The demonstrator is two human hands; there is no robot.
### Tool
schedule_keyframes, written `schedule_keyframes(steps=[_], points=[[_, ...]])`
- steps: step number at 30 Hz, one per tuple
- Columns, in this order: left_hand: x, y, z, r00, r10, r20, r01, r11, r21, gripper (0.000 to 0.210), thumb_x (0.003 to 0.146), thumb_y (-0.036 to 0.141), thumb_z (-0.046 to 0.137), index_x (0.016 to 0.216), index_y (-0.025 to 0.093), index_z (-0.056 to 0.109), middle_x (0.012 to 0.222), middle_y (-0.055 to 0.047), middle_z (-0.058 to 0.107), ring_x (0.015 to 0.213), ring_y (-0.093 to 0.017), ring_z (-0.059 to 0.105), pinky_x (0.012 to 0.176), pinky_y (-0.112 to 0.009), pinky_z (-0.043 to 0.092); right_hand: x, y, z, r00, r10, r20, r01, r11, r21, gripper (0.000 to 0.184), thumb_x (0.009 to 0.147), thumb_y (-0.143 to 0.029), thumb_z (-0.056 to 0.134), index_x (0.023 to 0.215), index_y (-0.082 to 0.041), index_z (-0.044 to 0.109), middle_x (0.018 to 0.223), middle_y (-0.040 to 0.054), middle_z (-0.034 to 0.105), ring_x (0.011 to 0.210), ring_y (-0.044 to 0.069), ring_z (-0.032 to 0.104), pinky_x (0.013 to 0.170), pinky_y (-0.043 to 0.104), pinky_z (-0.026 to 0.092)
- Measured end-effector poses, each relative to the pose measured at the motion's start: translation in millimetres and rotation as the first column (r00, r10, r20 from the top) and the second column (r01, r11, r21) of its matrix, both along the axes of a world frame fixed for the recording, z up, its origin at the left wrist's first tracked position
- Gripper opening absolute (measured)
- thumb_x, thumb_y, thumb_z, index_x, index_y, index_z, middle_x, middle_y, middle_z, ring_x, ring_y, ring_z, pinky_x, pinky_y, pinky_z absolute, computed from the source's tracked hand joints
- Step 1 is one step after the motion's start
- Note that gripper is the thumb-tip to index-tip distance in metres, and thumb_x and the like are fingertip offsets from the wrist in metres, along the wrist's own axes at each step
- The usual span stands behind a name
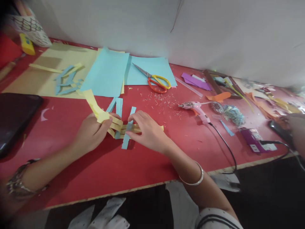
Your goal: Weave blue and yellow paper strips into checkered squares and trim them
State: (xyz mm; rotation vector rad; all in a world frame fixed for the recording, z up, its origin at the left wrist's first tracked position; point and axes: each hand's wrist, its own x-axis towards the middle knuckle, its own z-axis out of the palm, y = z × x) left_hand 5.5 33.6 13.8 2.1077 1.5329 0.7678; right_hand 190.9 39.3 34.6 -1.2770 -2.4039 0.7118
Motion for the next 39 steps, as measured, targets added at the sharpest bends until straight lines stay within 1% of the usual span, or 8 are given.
schedule_keyframes(steps=[4, 9, 13, 15, 18, 24, 29, 39], points=[[0.3, -0.7, -0.2, 1.0, -0.004, 0.007, 0.004, 1.0, 0.0, 0.043, 0.083, 0.031, 0.023, 0.046, 0.022, 0.041, 0.045, 0.0, 0.053, 0.06, -0.017, 0.058, 0.085, -0.036, 0.043, 0.0, -6.6, 7.4, 0.992, 0.057, 0.113, -0.057, 0.998, -0.008, 0.034, 0.071, -0.038, 0.064, 0.092, -0.018, 0.046, 0.096, 0.0056, 0.053, 0.088, 0.019, 0.051, 0.075, 0.032, 0.043], [-1.3, -1.9, -0.8, 0.996, -0.072, 0.049, 0.071, 0.997, 0.02, 0.043, 0.083, 0.034, 0.025, 0.046, 0.021, 0.043, 0.053, 0.0, 0.059, 0.062, -0.017, 0.058, 0.089, -0.04, 0.039, -4.5, -13.5, 2.5, 0.954, 0.105, 0.282, -0.124, 0.991, 0.048, 0.051, 0.063, -0.049, 0.068, 0.095, -0.015, 0.048, 0.107, 0.0132, 0.051, 0.099, 0.027, 0.05, 0.081, 0.04, 0.043], [-5.3, -1.7, -3.1, 0.985, -0.143, 0.099, 0.144, 0.99, -0.002, 0.035, 0.079, 0.044, 0.031, 0.075, 0.021, 0.058, 0.059, 0.003, 0.063, 0.063, -0.018, 0.059, 0.094, -0.045, 0.033, -4.9, -13.6, 0.2, 0.934, 0.106, 0.342, -0.122, 0.992, 0.025, 0.063, 0.063, -0.048, 0.069, 0.111, -0.013, 0.048, 0.116, 0.017, 0.05, 0.109, 0.032, 0.046, 0.086, 0.046, 0.041], [-6.5, -1.1, -4.9, 0.981, -0.17, 0.094, 0.172, 0.985, -0.004, 0.038, 0.078, 0.047, 0.031, 0.089, 0.022, 0.058, 0.062, 0.004, 0.065, 0.067, -0.018, 0.061, 0.098, -0.047, 0.027, -4.1, -12.5, 2.0, 0.928, 0.123, 0.352, -0.116, 0.992, -0.041, 0.059, 0.067, -0.044, 0.066, 0.114, -0.013, 0.049, 0.115, 0.0158, 0.053, 0.107, 0.032, 0.048, 0.082, 0.045, 0.042], [-6.3, -0.8, -6.7, 0.981, -0.18, 0.07, 0.179, 0.984, 0.028, 0.039, 0.078, 0.048, 0.031, 0.088, 0.022, 0.058, 0.064, 0.003, 0.066, 0.07, -0.018, 0.062, 0.102, -0.048, 0.021, -3.7, -11.4, 5.3, 0.922, 0.144, 0.359, -0.114, 0.988, -0.104, 0.048, 0.071, -0.04, 0.064, 0.111, -0.014, 0.052, 0.113, 0.0128, 0.057, 0.103, 0.03, 0.052, 0.081, 0.042, 0.043], [-4.4, -2.1, -2.7, 0.989, -0.148, 0.018, 0.148, 0.989, 0.007, 0.03, 0.08, 0.042, 0.034, 0.087, 0.022, 0.056, 0.067, 0.005, 0.066, 0.07, -0.016, 0.062, 0.105, -0.046, 0.018, -3.4, -13.1, 3.5, 0.928, 0.098, 0.36, -0.087, 0.995, -0.048, 0.057, 0.07, -0.047, 0.062, 0.115, -0.014, 0.052, 0.119, 0.0152, 0.055, 0.109, 0.032, 0.049, 0.087, 0.045, 0.039], [-3.0, -2.6, -1.0, 0.991, -0.13, -0.005, 0.13, 0.991, -0.008, 0.029, 0.079, 0.04, 0.034, 0.087, 0.023, 0.056, 0.068, 0.005, 0.066, 0.069, -0.015, 0.061, 0.106, -0.046, 0.018, -2.0, -13.2, 2.5, 0.935, 0.153, 0.321, -0.155, 0.988, -0.018, 0.042, 0.076, -0.044, 0.056, 0.113, -0.023, 0.056, 0.119, 0.0065, 0.058, 0.106, 0.027, 0.052, 0.085, 0.041, 0.04], [0.5, -1.7, -0.4, 0.991, -0.116, -0.071, 0.114, 0.993, -0.026, 0.022, 0.073, 0.04, 0.046, 0.082, 0.023, 0.057, 0.065, 0.005, 0.064, 0.07, -0.016, 0.061, 0.106, -0.048, 0.018, -2.8, -13.1, 2.5, 0.927, 0.115, 0.358, -0.135, 0.99, 0.032, 0.041, 0.077, -0.047, 0.054, 0.106, -0.019, 0.061, 0.114, 0.0095, 0.06, 0.104, 0.028, 0.052, 0.086, 0.041, 0.039]])
